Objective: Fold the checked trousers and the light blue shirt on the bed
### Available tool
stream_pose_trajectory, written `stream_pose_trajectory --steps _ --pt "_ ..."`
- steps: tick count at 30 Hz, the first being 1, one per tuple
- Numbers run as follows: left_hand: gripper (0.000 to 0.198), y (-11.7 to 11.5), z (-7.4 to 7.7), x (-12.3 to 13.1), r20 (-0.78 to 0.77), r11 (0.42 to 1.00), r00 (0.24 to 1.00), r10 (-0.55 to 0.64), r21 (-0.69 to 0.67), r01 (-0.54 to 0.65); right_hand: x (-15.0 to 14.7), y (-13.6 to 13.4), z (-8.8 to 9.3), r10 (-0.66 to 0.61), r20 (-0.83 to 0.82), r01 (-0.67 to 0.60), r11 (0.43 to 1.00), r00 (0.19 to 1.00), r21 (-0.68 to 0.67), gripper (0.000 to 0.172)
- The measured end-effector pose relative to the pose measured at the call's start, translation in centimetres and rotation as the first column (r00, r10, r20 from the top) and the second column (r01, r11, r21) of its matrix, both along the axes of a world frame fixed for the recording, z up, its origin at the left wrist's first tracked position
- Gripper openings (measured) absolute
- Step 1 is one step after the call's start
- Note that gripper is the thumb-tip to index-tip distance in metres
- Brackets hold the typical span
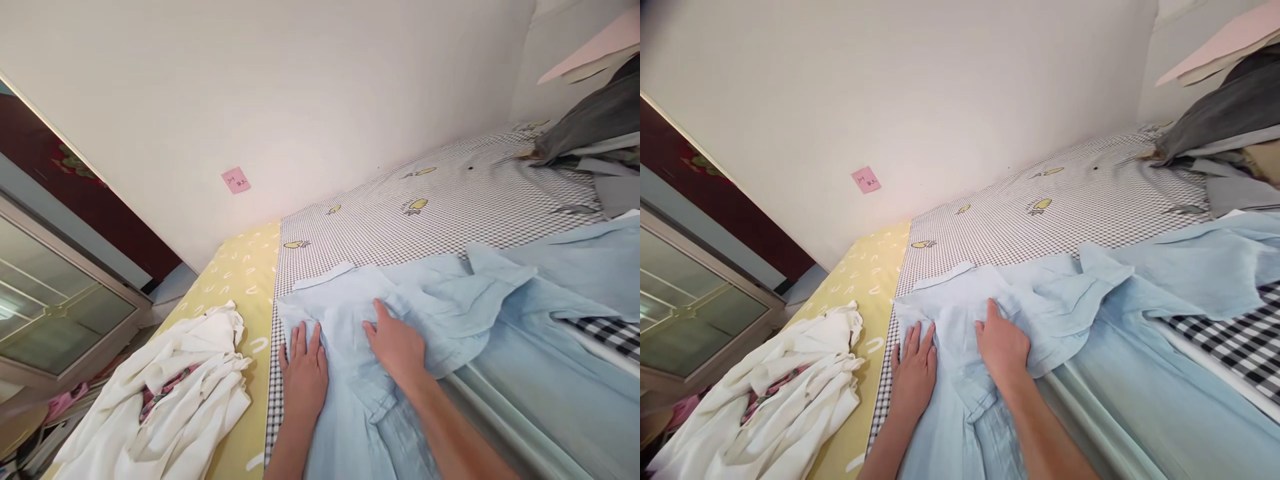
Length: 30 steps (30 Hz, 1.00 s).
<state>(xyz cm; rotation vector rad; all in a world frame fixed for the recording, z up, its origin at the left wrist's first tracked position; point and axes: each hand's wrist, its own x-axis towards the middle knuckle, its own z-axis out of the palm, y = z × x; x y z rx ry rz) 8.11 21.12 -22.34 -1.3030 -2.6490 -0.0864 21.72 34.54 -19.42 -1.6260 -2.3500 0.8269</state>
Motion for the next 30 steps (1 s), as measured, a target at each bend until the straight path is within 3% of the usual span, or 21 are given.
stream_pose_trajectory --steps 3,6,11,15,18,20,22,26,30 --pt "0.053 -0.2 0.2 0.0 0.004 1.0 1.0 0.004 0.006 -0.004 0.2 0.2 0.1 -0.033 -0.027 0.033 0.999 0.999 -0.006 0.035" --pt "0.051 -0.4 0.4 0.2 -0.001 0.998 1.0 0.016 0.064 -0.016 0.3 0.2 0.0 -0.088 -0.091 0.087 0.996 0.992 -0.01 0.027" --pt "0.048 -0.6 0.1 0.2 -0.033 0.986 0.999 0.024 0.164 -0.018 0.3 0.6 -0.8 -0.213 -0.354 0.232 0.973 0.911 0.012 0.024" --pt "0.047 -0.5 -0.3 0.0 -0.052 0.986 0.999 -0.003 0.169 0.012 -0.1 0.9 -1.8 -0.158 -0.565 0.317 0.928 0.81 0.196 0.037" --pt "0.048 -0.4 -0.5 0.0 -0.069 0.983 0.997 -0.023 0.178 0.035 -0.5 0.6 -2.1 -0.047 -0.361 0.171 0.932 0.932 0.319 0.05" --pt "0.047 -0.4 -0.6 0.0 -0.08 0.981 0.996 -0.032 0.188 0.046 -0.7 0.4 -2.0 -0.002 -0.148 0.05 0.945 0.989 0.322 0.054" --pt "0.046 -0.5 -0.7 0.0 -0.086 0.978 0.996 -0.034 0.201 0.051 -0.7 0.3 -1.7 0.015 -0.036 -0.004 0.958 0.999 0.286 0.048" --pt "0.046 -0.6 -0.9 0.0 -0.103 0.97 0.994 -0.023 0.239 0.047 -0.3 0.3 -1.0 -0.041 -0.056 0.052 0.979 0.998 0.199 0.024" --pt "0.05 -0.7 -1.0 0.1 -0.118 0.956 0.993 -0.007 0.29 0.041 0.1 0.4 -0.9 -0.155 -0.188 0.189 0.966 0.97 0.178 0.029"
